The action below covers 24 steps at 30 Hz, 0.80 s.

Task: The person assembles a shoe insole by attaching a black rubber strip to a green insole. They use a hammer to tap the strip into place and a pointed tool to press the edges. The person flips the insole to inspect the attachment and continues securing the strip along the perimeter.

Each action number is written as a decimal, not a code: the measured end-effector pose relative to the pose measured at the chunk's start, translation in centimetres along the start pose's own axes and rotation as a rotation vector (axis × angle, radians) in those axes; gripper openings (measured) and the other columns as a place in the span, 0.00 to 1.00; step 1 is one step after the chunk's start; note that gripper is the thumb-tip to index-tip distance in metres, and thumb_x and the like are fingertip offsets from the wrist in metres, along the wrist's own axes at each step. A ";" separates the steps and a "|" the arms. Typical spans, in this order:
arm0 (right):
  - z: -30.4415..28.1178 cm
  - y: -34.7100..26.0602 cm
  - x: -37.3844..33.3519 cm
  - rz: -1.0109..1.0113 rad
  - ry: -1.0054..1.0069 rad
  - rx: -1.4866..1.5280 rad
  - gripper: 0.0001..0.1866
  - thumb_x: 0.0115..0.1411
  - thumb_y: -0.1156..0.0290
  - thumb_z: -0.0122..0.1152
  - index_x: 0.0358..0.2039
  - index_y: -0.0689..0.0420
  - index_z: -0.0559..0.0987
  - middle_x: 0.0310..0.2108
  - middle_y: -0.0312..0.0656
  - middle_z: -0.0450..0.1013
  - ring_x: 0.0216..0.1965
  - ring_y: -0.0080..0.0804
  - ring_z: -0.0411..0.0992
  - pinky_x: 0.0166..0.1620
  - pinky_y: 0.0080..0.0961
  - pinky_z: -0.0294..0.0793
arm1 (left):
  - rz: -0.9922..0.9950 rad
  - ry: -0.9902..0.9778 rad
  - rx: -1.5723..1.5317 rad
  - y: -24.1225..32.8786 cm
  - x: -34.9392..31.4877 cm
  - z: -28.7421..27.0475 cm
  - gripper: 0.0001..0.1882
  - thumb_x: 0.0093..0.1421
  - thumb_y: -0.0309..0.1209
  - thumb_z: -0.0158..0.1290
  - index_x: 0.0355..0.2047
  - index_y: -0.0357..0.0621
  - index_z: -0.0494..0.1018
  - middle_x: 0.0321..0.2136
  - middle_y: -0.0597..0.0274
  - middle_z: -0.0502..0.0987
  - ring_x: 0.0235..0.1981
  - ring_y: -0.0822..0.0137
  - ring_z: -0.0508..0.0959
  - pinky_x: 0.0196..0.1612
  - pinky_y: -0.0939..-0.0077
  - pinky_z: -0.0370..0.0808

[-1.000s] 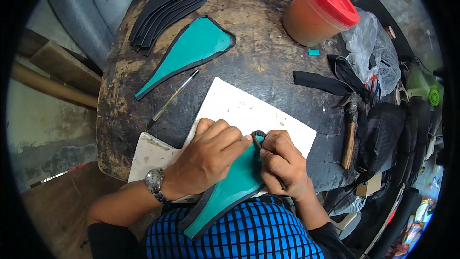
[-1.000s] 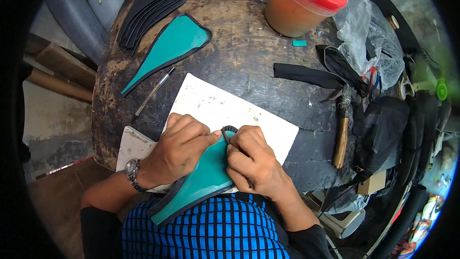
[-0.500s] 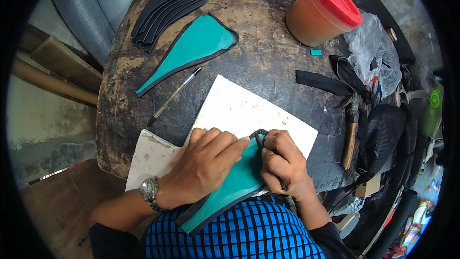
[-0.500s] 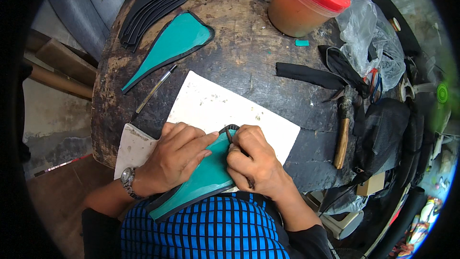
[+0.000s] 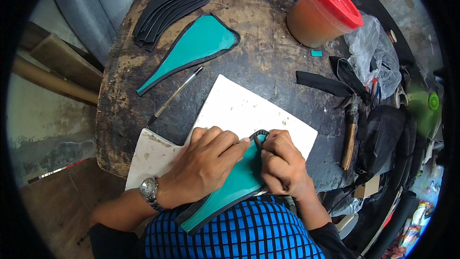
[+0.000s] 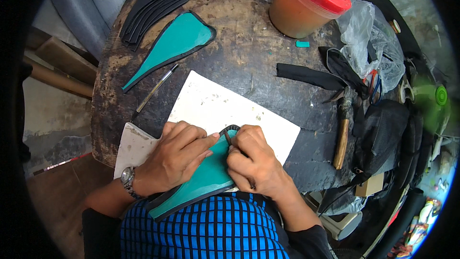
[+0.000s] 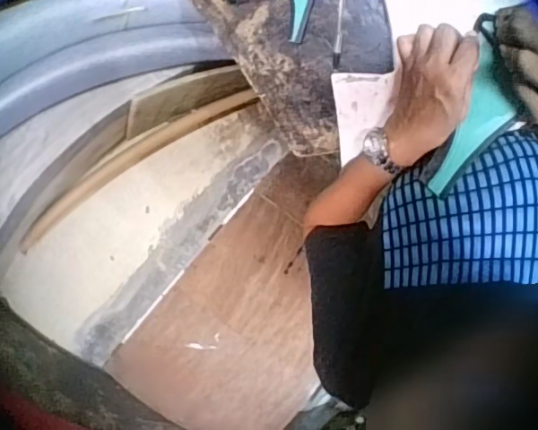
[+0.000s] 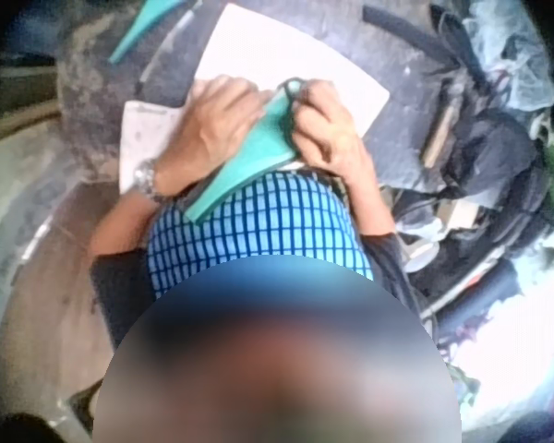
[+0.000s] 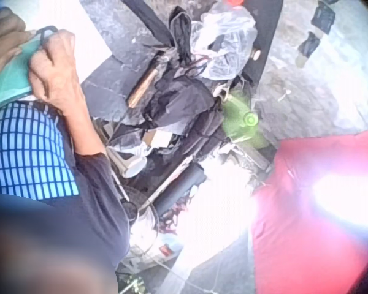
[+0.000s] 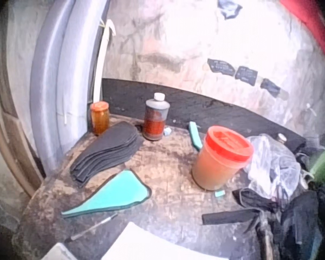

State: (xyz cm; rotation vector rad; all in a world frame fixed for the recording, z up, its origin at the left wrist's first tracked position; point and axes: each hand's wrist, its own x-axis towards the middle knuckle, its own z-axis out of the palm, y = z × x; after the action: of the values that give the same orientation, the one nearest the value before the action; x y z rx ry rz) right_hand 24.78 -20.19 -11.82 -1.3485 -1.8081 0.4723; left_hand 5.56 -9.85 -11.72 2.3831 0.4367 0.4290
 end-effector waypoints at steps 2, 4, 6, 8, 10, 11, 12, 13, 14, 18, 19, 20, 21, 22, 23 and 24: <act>0.1 0.0 0.0 0.037 0.058 0.060 0.11 0.37 0.79 0.64 0.21 0.60 0.69 0.28 0.45 0.64 0.33 0.44 0.67 0.43 0.39 0.68 | 0.006 0.007 0.001 0.0 0.1 0.0 0.20 0.56 0.24 0.61 0.50 0.37 0.75 0.35 0.62 0.74 0.38 0.66 0.72 0.45 0.68 0.62; 0.0 0.0 0.1 -0.001 0.010 0.035 0.11 0.37 0.79 0.64 0.21 0.60 0.70 0.28 0.45 0.64 0.33 0.44 0.67 0.44 0.39 0.67 | 0.002 0.007 -0.002 0.1 0.2 0.0 0.20 0.56 0.25 0.61 0.50 0.37 0.75 0.36 0.62 0.74 0.38 0.65 0.72 0.45 0.68 0.62; -0.2 -0.1 0.1 -0.013 -0.028 0.019 0.11 0.37 0.79 0.64 0.21 0.60 0.70 0.28 0.45 0.64 0.33 0.44 0.67 0.45 0.40 0.67 | -0.017 -0.004 -0.011 0.2 0.2 -0.2 0.20 0.56 0.25 0.61 0.50 0.37 0.75 0.36 0.61 0.73 0.39 0.65 0.72 0.46 0.67 0.62; -0.2 -0.2 0.0 -0.005 -0.058 0.004 0.11 0.37 0.79 0.64 0.22 0.60 0.70 0.29 0.45 0.65 0.33 0.44 0.67 0.45 0.40 0.67 | -0.062 0.001 -0.042 0.5 -0.1 -0.4 0.20 0.56 0.26 0.61 0.50 0.38 0.74 0.37 0.60 0.73 0.39 0.64 0.72 0.46 0.67 0.62; -0.2 -0.2 0.0 -0.013 -0.042 0.012 0.11 0.37 0.79 0.64 0.22 0.59 0.70 0.28 0.45 0.65 0.32 0.44 0.67 0.45 0.39 0.67 | -0.088 -0.007 -0.048 0.7 -0.3 -0.7 0.20 0.56 0.27 0.61 0.50 0.38 0.73 0.37 0.61 0.72 0.40 0.64 0.71 0.46 0.67 0.62; -0.1 -0.2 0.1 -0.010 -0.033 0.014 0.11 0.38 0.79 0.64 0.21 0.59 0.70 0.28 0.44 0.65 0.32 0.43 0.67 0.44 0.38 0.67 | -0.088 -0.010 -0.035 0.8 -0.4 -0.7 0.20 0.56 0.27 0.61 0.49 0.39 0.73 0.37 0.61 0.72 0.40 0.65 0.71 0.46 0.67 0.62; 0.0 -0.1 0.1 -0.008 -0.011 0.029 0.11 0.38 0.78 0.64 0.21 0.59 0.70 0.28 0.44 0.65 0.31 0.43 0.67 0.44 0.38 0.66 | -0.096 -0.017 -0.028 0.9 -0.5 -0.7 0.19 0.56 0.27 0.61 0.49 0.39 0.73 0.37 0.62 0.71 0.41 0.65 0.70 0.46 0.67 0.62; 0.0 0.0 0.1 -0.002 0.014 0.042 0.11 0.38 0.77 0.65 0.20 0.59 0.70 0.28 0.44 0.64 0.31 0.43 0.66 0.44 0.37 0.66 | -0.085 -0.015 -0.019 0.9 -0.5 -0.7 0.19 0.56 0.27 0.61 0.49 0.39 0.73 0.37 0.62 0.71 0.41 0.66 0.70 0.46 0.67 0.62; 0.1 0.0 0.1 0.003 0.039 0.053 0.11 0.38 0.77 0.65 0.20 0.59 0.69 0.27 0.43 0.64 0.30 0.42 0.66 0.43 0.37 0.66 | -0.079 -0.015 -0.013 0.9 -0.5 -0.7 0.19 0.56 0.27 0.61 0.49 0.39 0.73 0.37 0.62 0.71 0.41 0.66 0.71 0.46 0.67 0.62; -0.2 0.2 0.2 -0.031 -0.017 0.060 0.11 0.39 0.77 0.64 0.21 0.60 0.70 0.28 0.44 0.65 0.30 0.42 0.65 0.43 0.37 0.65 | -0.079 -0.027 -0.034 0.7 -0.6 -0.6 0.20 0.57 0.28 0.61 0.50 0.37 0.74 0.38 0.58 0.72 0.41 0.63 0.72 0.47 0.66 0.63; -0.2 0.2 0.2 -0.037 -0.037 0.050 0.10 0.39 0.78 0.64 0.21 0.60 0.70 0.28 0.44 0.65 0.30 0.42 0.65 0.43 0.38 0.65 | -0.072 -0.024 -0.032 0.6 -0.6 -0.6 0.19 0.57 0.28 0.61 0.49 0.37 0.74 0.38 0.58 0.72 0.41 0.63 0.72 0.47 0.66 0.63; -0.3 0.1 0.2 -0.035 -0.062 0.038 0.10 0.39 0.78 0.64 0.22 0.60 0.70 0.28 0.44 0.65 0.30 0.42 0.65 0.44 0.38 0.66 | -0.070 -0.025 -0.032 0.6 -0.6 -0.5 0.19 0.57 0.28 0.61 0.49 0.37 0.74 0.38 0.58 0.72 0.41 0.63 0.72 0.47 0.66 0.63; -0.2 0.1 0.2 -0.039 -0.055 0.040 0.10 0.39 0.78 0.64 0.21 0.60 0.70 0.28 0.44 0.65 0.30 0.41 0.65 0.44 0.38 0.65 | -0.074 -0.029 -0.037 0.6 -0.7 -0.5 0.19 0.57 0.28 0.61 0.49 0.37 0.74 0.38 0.58 0.73 0.40 0.63 0.72 0.47 0.66 0.63; -0.2 0.0 0.2 -0.037 -0.053 0.037 0.11 0.39 0.77 0.64 0.21 0.59 0.70 0.27 0.44 0.64 0.29 0.41 0.65 0.45 0.39 0.65 | -0.065 -0.018 -0.030 0.6 -0.7 -0.5 0.19 0.57 0.28 0.61 0.49 0.37 0.74 0.38 0.58 0.72 0.40 0.63 0.72 0.47 0.66 0.63; -0.1 0.0 0.2 -0.033 -0.050 0.034 0.11 0.38 0.77 0.64 0.21 0.59 0.70 0.27 0.43 0.64 0.29 0.40 0.64 0.45 0.39 0.65 | -0.063 -0.009 -0.028 0.6 -0.7 -0.5 0.19 0.57 0.28 0.61 0.49 0.37 0.74 0.38 0.58 0.72 0.40 0.63 0.72 0.46 0.66 0.63; 0.0 0.0 0.2 -0.037 -0.035 0.049 0.11 0.39 0.77 0.64 0.21 0.59 0.70 0.27 0.43 0.64 0.29 0.40 0.64 0.45 0.39 0.65 | -0.065 -0.004 -0.031 0.6 -0.6 -0.5 0.19 0.57 0.28 0.61 0.49 0.37 0.74 0.38 0.58 0.72 0.40 0.63 0.72 0.46 0.66 0.63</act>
State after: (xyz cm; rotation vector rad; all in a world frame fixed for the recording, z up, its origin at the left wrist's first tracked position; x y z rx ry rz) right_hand 24.76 -19.99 -11.70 -1.2786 -1.8349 0.5205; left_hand 4.92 -10.29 -11.07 2.3328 0.5008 0.3986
